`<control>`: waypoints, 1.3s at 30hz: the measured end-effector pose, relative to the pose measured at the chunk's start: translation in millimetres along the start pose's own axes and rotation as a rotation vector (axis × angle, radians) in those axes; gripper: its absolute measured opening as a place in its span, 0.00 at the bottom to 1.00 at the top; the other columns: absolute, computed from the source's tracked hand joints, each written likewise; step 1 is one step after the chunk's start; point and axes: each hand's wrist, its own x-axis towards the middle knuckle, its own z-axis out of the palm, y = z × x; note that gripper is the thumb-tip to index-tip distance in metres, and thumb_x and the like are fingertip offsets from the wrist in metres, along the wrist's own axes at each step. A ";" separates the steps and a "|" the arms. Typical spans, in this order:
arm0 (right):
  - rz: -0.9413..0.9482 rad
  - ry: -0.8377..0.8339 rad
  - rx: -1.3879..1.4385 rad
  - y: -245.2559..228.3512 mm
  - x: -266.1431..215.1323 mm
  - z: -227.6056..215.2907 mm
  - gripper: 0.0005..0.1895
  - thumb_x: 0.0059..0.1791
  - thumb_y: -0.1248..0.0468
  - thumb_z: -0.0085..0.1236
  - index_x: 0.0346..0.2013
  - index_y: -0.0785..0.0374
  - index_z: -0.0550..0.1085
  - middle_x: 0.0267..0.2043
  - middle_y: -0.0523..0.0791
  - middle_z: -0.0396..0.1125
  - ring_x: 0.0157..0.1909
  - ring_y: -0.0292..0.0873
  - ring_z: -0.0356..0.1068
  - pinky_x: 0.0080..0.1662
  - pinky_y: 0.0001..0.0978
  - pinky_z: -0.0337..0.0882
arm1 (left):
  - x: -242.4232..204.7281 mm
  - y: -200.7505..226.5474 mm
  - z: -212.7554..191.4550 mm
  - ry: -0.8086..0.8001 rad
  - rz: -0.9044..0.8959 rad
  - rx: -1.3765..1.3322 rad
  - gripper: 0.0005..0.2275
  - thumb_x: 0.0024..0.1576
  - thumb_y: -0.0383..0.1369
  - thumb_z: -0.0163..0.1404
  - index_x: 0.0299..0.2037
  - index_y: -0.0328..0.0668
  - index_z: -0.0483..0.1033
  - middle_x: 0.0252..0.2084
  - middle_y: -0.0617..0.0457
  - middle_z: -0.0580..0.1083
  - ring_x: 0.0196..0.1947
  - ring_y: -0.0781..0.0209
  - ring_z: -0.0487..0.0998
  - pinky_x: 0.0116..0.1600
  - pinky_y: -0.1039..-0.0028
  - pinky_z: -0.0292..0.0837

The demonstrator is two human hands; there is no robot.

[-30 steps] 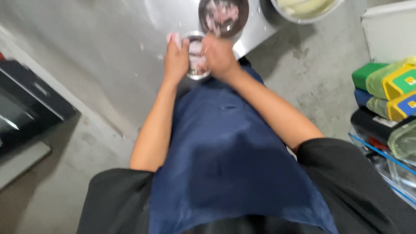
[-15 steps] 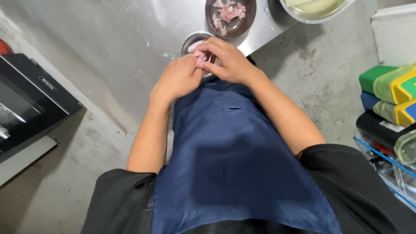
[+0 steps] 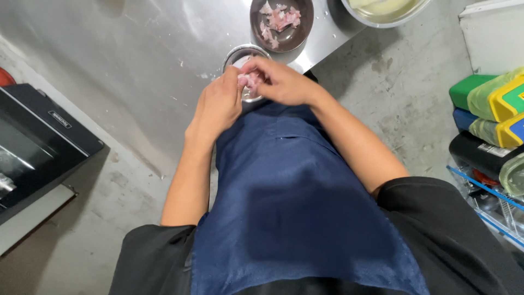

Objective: Shred or pull apart raw chicken pieces by hand in a prep bowl.

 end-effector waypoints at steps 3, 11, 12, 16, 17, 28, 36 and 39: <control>-0.148 -0.003 -0.067 -9.7 5.1 -5.0 0.17 0.53 0.65 0.60 0.54 0.65 0.68 0.51 0.58 0.63 0.46 0.57 0.72 0.39 0.41 0.76 | -0.9 -0.5 6.6 -0.056 -0.088 0.077 0.14 0.72 0.42 0.31 0.47 0.39 0.61 0.32 0.29 0.75 0.38 0.24 0.78 0.43 0.40 0.70; -0.204 -0.065 -0.444 13.7 13.1 15.2 0.12 0.58 0.59 0.45 0.43 0.67 0.66 0.37 0.56 0.63 0.43 0.66 0.67 0.45 0.55 0.68 | 6.7 -5.0 7.8 -0.244 -0.406 -0.233 0.24 0.69 0.53 0.27 0.50 0.38 0.65 0.43 0.17 0.74 0.53 0.18 0.72 0.57 0.35 0.63; -0.225 -0.059 -0.469 22.6 14.2 18.0 0.10 0.58 0.60 0.41 0.40 0.65 0.65 0.35 0.54 0.60 0.42 0.64 0.65 0.46 0.53 0.66 | 8.0 -10.0 13.6 -0.258 -0.415 -0.180 0.23 0.68 0.53 0.29 0.48 0.39 0.66 0.43 0.19 0.74 0.52 0.19 0.73 0.58 0.37 0.64; -0.145 -0.093 -0.417 14.3 8.1 21.4 0.12 0.59 0.59 0.36 0.40 0.65 0.64 0.37 0.56 0.63 0.44 0.68 0.66 0.46 0.55 0.67 | 5.6 -11.1 6.2 -0.266 -0.365 -0.176 0.21 0.69 0.51 0.29 0.47 0.42 0.65 0.41 0.20 0.75 0.51 0.19 0.74 0.55 0.36 0.65; -0.115 -0.062 -0.360 10.8 6.9 20.5 0.10 0.58 0.59 0.38 0.40 0.63 0.64 0.34 0.57 0.65 0.42 0.69 0.67 0.43 0.58 0.67 | 4.4 -10.8 2.8 -0.234 -0.301 -0.244 0.19 0.69 0.49 0.32 0.47 0.42 0.66 0.40 0.21 0.75 0.50 0.19 0.73 0.54 0.36 0.65; -0.239 0.332 -0.185 -7.7 5.2 32.9 0.07 0.51 0.59 0.51 0.34 0.49 0.77 0.17 0.38 0.63 0.25 0.49 0.70 0.32 0.39 0.71 | 10.9 -12.2 59.6 0.297 -0.172 -0.863 0.17 0.67 0.42 0.43 0.27 0.45 0.75 0.18 0.54 0.69 0.25 0.62 0.69 0.32 0.69 0.69; -0.031 0.081 -0.284 -31.9 7.9 6.1 0.14 0.58 0.54 0.48 0.38 0.62 0.66 0.26 0.62 0.68 0.38 0.73 0.70 0.37 0.65 0.66 | 11.9 10.0 9.4 0.248 -0.208 -0.662 0.24 0.69 0.46 0.34 0.38 0.31 0.74 0.36 0.27 0.76 0.39 0.41 0.77 0.46 0.49 0.69; 0.127 0.057 -0.211 -31.3 6.5 3.0 0.11 0.53 0.56 0.58 0.42 0.57 0.68 0.30 0.59 0.70 0.41 0.70 0.71 0.40 0.61 0.66 | 14.5 6.8 1.1 0.100 -0.312 -0.372 0.23 0.67 0.54 0.33 0.49 0.52 0.79 0.38 0.37 0.80 0.47 0.32 0.79 0.50 0.43 0.69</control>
